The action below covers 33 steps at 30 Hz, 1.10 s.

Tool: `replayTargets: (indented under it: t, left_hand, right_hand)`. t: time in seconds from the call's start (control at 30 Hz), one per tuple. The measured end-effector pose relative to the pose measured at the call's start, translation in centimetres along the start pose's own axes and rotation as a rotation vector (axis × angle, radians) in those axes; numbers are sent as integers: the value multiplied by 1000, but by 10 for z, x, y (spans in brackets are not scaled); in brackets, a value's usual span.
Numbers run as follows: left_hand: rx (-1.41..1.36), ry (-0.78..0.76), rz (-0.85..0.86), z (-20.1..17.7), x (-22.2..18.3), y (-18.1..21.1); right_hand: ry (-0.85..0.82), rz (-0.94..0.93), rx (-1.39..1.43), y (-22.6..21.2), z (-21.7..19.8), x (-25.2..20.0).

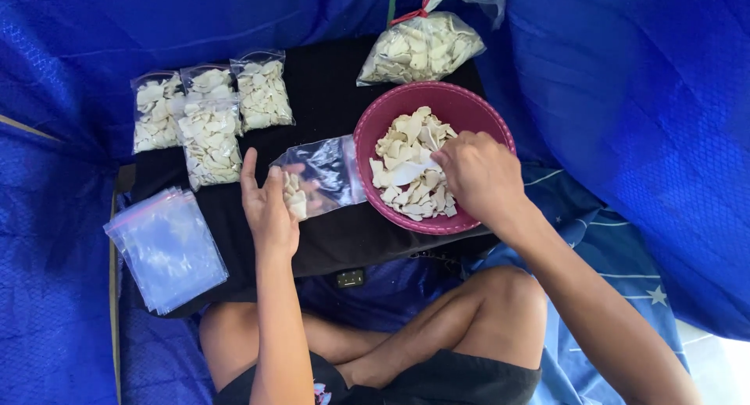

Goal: A person is scooping white chips from a bowl into small plastic bags using a plastic spoon.

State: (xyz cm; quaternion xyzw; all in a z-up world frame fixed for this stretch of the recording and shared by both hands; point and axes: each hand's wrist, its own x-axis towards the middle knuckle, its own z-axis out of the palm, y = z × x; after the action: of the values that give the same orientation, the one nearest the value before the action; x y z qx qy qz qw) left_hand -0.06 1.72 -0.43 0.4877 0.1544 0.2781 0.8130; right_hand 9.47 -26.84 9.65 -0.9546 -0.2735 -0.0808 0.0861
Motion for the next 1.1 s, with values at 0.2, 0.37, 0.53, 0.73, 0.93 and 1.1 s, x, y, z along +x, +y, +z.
replayTargets:
  t: [0.2,0.37,0.53,0.73,0.93,1.1]
  left_hand:
    - [-55,-68,-46,-9,1,-5]
    - [-21,-155,-65,-3,-4,2]
    - [8,-184,-68,-2,-5,5]
    - [-20,-195,-77,-4,-5,2]
    - [-40,-199,-77,-5,-5,1]
    - [-14,-208,-73,-4,-6,3]
  right_hand:
    - [-110,113,308,0,-1,2]
    - [-147,164,424,-1,-25,-4]
    - [-137,209,450,1,-36,-5]
    - [-108,246,470,4,-46,-3]
    - [-92,230,527,-3,-44,2]
    - [-141,257,527,-10,-42,10]
